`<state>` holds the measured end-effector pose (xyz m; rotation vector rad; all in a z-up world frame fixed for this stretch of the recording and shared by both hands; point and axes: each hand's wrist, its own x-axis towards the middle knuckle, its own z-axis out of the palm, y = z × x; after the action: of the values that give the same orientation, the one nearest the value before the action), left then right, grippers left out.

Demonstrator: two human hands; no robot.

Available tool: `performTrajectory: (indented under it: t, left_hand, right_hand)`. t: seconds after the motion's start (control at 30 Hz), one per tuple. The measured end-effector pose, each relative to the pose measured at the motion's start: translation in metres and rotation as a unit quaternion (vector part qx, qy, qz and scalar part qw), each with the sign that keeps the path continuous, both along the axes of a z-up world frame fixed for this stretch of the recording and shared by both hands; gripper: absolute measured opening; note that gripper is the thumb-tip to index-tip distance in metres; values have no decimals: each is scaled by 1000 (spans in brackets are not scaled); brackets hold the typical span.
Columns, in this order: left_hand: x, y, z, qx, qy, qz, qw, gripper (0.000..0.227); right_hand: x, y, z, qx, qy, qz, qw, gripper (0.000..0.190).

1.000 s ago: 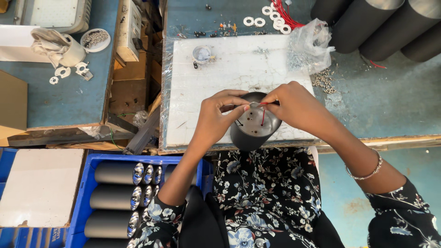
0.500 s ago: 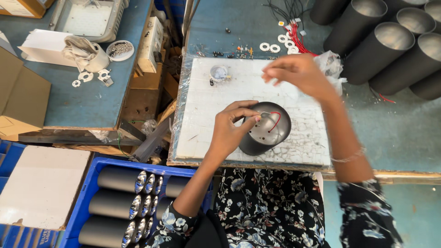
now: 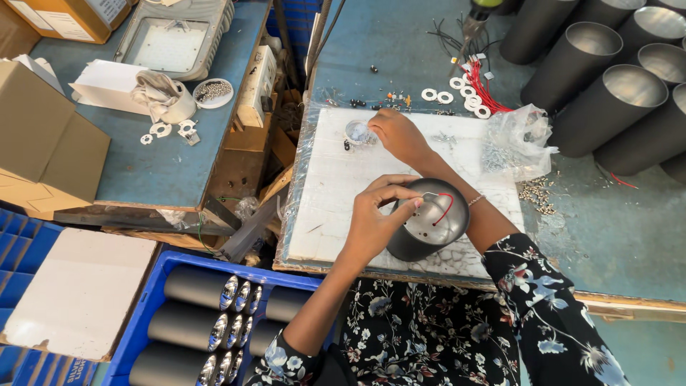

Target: The person assembles LED light fixtures by inserting LED modules into cylindrical metal housings. They use a green power drill to secure the components and connect red and black wires to the LEDs. The person also places white plastic washers over the LED modules and secures them inside the housings.

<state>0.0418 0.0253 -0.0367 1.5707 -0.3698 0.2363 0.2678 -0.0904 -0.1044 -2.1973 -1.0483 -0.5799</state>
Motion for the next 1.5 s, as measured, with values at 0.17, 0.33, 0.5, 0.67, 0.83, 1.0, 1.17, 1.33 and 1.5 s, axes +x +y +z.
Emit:
performTrajectory:
  t: [0.17,0.33,0.5,0.67,0.83,1.0,1.17,1.33,1.5]
  left_hand:
    - [-1,1,0,-11,-13,-2,1000,15]
    - [0,2,-2,-12,-4,-7,1000,15]
    - [0,1,-3,-16,-10,-6,1000,16]
    - [0,2,-4,-14,-8,-7,1000,17]
    - [0,2,-5,-27,2,-16,999,16]
    - [1,2,-7,-31,0,-18,999,16]
    - [1,2,-8,-18,-7,-14,1000,17]
    - [0,1,-9,-8,0,-5,1000,17]
    - [0,0,-10,-14,0,-1,1000,17]
  right_hand:
    - [-5,5,5,-46,-81,5,996,22]
    - [9,2,6,-81,-45,47,995,20]
    - [35,2,-14,-18,110,18,994,6]
    - [45,-5,-37,66,255,-23,964,11]
    - [45,-9,-43,151,354,-1,923,17]
    - [38,-13,-32,222,378,0,899,18]
    - [30,-17,-29,234,374,9,897,19]
    - [25,-22,-34,207,380,-9,901,21]
    - [18,-16,-29,201,370,3,907,21]
